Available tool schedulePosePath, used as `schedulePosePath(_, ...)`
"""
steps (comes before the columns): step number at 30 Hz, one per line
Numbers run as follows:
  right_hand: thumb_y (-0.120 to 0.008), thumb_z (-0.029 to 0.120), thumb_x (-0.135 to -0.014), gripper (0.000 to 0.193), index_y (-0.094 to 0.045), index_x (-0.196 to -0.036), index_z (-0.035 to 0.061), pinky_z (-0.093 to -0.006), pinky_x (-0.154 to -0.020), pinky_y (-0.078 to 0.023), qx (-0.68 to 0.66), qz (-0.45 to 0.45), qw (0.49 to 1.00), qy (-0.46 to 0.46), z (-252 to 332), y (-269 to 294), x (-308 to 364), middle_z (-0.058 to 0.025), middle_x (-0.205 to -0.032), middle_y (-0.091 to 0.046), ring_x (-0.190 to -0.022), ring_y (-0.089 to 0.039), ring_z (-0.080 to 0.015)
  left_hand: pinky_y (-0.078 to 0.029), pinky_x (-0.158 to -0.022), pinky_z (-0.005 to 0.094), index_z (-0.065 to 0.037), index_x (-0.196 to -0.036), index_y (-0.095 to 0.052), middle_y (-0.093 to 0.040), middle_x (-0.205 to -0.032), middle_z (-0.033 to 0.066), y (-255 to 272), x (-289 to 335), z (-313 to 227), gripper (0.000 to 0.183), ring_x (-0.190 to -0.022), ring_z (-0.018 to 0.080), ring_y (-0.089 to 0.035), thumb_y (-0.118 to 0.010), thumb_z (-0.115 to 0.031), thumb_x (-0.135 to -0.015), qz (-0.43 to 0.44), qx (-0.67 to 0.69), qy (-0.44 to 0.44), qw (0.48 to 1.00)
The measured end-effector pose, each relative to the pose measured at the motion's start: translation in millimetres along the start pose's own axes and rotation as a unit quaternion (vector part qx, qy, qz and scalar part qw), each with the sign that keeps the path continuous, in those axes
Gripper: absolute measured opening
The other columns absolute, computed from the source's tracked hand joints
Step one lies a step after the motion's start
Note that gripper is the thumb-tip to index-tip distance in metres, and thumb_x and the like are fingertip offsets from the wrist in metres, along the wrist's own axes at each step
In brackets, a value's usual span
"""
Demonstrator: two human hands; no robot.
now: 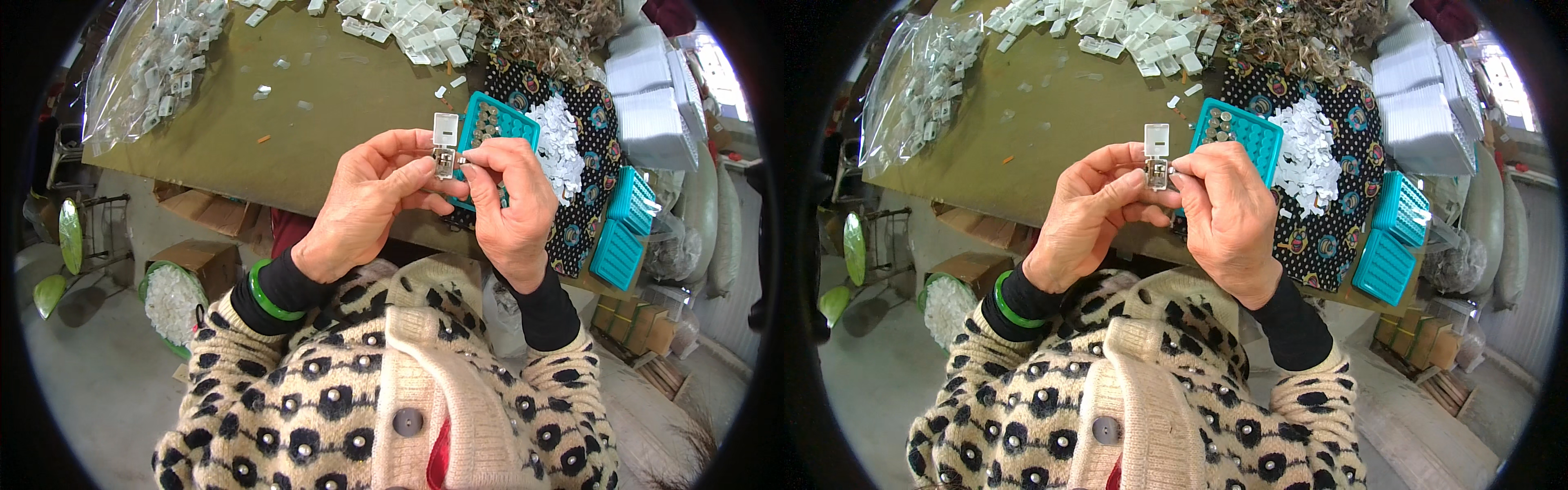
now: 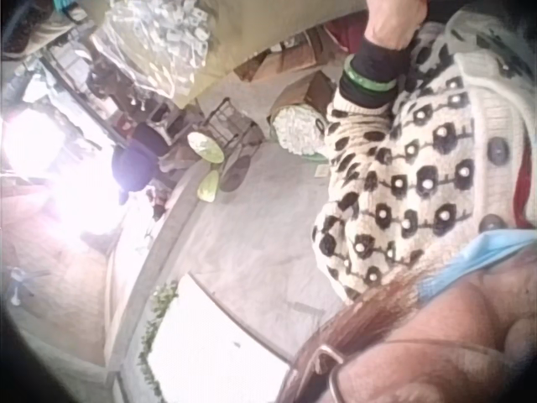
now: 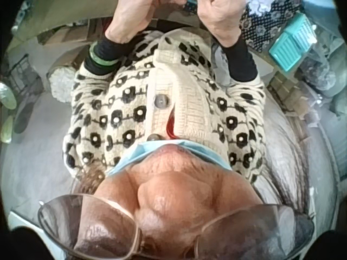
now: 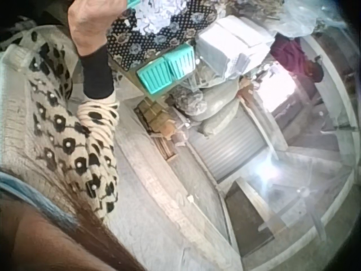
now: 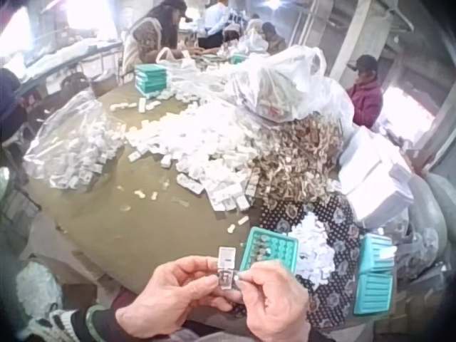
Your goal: The person opens a plastic bag of small metal parts, then repeatedly picks white plastic housings and metal components from the table, inserts the metal parts into the housings, and places the assembled units back on the table. The person works one unit at a time with both hands.
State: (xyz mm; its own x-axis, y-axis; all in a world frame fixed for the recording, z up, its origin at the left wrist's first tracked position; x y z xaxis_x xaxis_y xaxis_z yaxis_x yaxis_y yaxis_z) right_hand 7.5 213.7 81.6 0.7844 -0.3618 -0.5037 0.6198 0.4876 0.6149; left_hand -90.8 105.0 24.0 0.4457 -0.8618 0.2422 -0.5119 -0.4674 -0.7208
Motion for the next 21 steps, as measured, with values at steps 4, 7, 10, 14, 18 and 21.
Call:
schedulePosePath(4, -0.066, -0.007, -0.082, 0.015, -0.060, -0.094, -0.0004, -0.0344, -0.064, -0.050, 0.024, 0.002, 0.999, 0.026, 4.8, -4.7, -1.5, -0.0120, -0.086, -0.059, -0.075, -0.060, -0.0272, -0.059, -0.069, 0.0283, 0.002, -0.116, -0.056, -0.068, -0.103, 0.0141, 4.2, 2.5, -0.3, 0.021, -0.087, 0.0204, -0.070, -0.057, -0.006, -0.097, 0.039, 0.036, -0.003, 0.999)
schedulePosePath(7, -0.067, -0.007, -0.081, 0.016, -0.060, -0.095, -0.0007, -0.0351, -0.064, -0.050, 0.023, -0.010, 0.999, 0.037, 7.8, -6.8, -2.8, -0.0124, -0.087, -0.059, -0.075, -0.060, -0.0275, -0.059, -0.065, 0.0273, 0.001, -0.115, -0.057, -0.069, -0.100, 0.0136, 10.6, 2.4, 1.4, 0.021, -0.084, 0.0196, -0.070, -0.060, -0.007, -0.096, 0.046, 0.057, 0.002, 0.997)
schedulePosePath(10, -0.069, -0.007, -0.079, 0.019, -0.061, -0.095, -0.0007, -0.0355, -0.063, -0.050, 0.049, -0.033, 0.995, 0.075, 13.0, -10.1, -2.1, -0.0127, -0.088, -0.059, -0.076, -0.060, -0.0282, -0.057, -0.060, 0.0260, 0.001, -0.114, -0.058, -0.070, -0.097, 0.0128, 15.6, 3.0, 3.2, 0.022, -0.080, 0.0183, -0.070, -0.064, -0.007, -0.094, 0.043, 0.076, 0.007, 0.996)
schedulePosePath(14, -0.071, -0.008, -0.075, 0.023, -0.061, -0.095, -0.0004, -0.0356, -0.063, -0.050, 0.069, -0.042, 0.990, 0.113, 18.1, -14.7, 0.3, -0.0128, -0.089, -0.060, -0.076, -0.060, -0.0284, -0.055, -0.057, 0.0243, -0.002, -0.111, -0.060, -0.068, -0.094, 0.0097, 17.2, 4.6, 5.0, 0.021, -0.075, 0.0158, -0.068, -0.067, -0.008, -0.092, 0.055, 0.093, 0.017, 0.994)
schedulePosePath(18, -0.070, -0.007, -0.078, 0.021, -0.062, -0.097, -0.0006, -0.0337, -0.064, -0.051, 0.063, -0.014, 0.990, 0.122, 20.4, -19.1, 0.6, -0.0129, -0.088, -0.061, -0.076, -0.061, -0.0267, -0.054, -0.055, 0.0240, -0.002, -0.108, -0.061, -0.068, -0.091, 0.0098, 18.1, 5.5, 6.1, 0.020, -0.071, 0.0154, -0.068, -0.068, -0.007, -0.091, 0.063, 0.127, 0.023, 0.990)
schedulePosePath(21, -0.070, -0.009, -0.074, 0.024, -0.061, -0.095, -0.0006, -0.0346, -0.064, -0.049, 0.029, 0.023, 0.992, 0.122, 20.3, -20.0, -1.8, -0.0121, -0.087, -0.059, -0.076, -0.060, -0.0282, -0.055, -0.053, 0.0239, 0.000, -0.105, -0.061, -0.068, -0.089, 0.0109, 19.3, 6.4, 6.3, 0.018, -0.068, 0.0161, -0.068, -0.069, -0.005, -0.090, 0.070, 0.150, 0.013, 0.986)
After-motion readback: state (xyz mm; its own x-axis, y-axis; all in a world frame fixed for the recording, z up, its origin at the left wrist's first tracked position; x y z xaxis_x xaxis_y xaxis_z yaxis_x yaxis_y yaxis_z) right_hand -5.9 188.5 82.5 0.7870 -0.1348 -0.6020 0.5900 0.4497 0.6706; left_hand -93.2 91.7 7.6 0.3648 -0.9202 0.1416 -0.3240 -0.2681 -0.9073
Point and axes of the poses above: each hand's wrist, its own x-axis away from the middle knuckle, its own y-axis out of the back of the hand, z = x × y, the point moved 4 cm from there along -x, towards the middle knuckle
